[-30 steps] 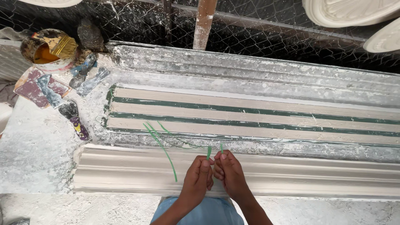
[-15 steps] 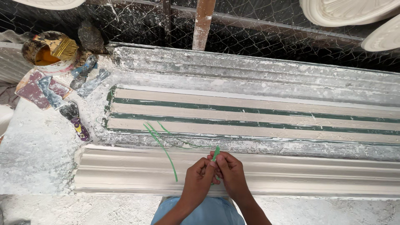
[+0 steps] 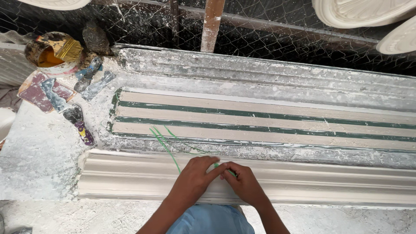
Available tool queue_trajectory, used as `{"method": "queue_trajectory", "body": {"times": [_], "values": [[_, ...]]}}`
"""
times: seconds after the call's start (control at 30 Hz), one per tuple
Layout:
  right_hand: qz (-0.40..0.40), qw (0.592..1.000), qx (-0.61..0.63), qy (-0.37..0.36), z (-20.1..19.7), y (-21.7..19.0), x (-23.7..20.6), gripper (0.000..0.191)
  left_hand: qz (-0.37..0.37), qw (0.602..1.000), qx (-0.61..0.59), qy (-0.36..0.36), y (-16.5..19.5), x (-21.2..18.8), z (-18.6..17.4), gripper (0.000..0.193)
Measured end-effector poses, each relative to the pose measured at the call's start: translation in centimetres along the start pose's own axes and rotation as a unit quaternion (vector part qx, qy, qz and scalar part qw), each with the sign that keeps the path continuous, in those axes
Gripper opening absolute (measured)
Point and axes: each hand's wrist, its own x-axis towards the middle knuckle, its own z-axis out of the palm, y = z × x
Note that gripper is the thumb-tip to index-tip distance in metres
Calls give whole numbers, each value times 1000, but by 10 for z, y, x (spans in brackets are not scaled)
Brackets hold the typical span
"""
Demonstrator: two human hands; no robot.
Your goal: The person ties green plastic ties around a white decorative moulding, then uses a small metal tool to scrape and smooth the surface of a long white moulding with green stripes. The work is performed on a workbench in a workshop setting.
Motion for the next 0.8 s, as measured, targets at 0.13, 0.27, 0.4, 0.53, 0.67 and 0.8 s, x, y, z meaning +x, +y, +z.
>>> {"method": "queue_trajectory", "body": {"times": [0.13,0.27,0.4,0.53,0.67,0.8], "values": [[-10,995,42,-88,-15,4,-3,28,28,999,-28,-35,-13,-8,-1,31],[9,925,379,-5,-25,11,3,36,-108,986,-88,96,-16,-11,14,15],[-51,960,269,63,-3,14,8,42,-267,909,-270,169,-2,-8,45,10],[-111,966,229,47,30,14,4,38,-382,808,-415,168,17,-6,72,14],[-109,951,269,107,33,19,7,36,-342,841,-388,162,22,-9,72,12],[-125,949,266,115,28,27,6,37,-295,889,-334,101,20,-12,56,10]]}}
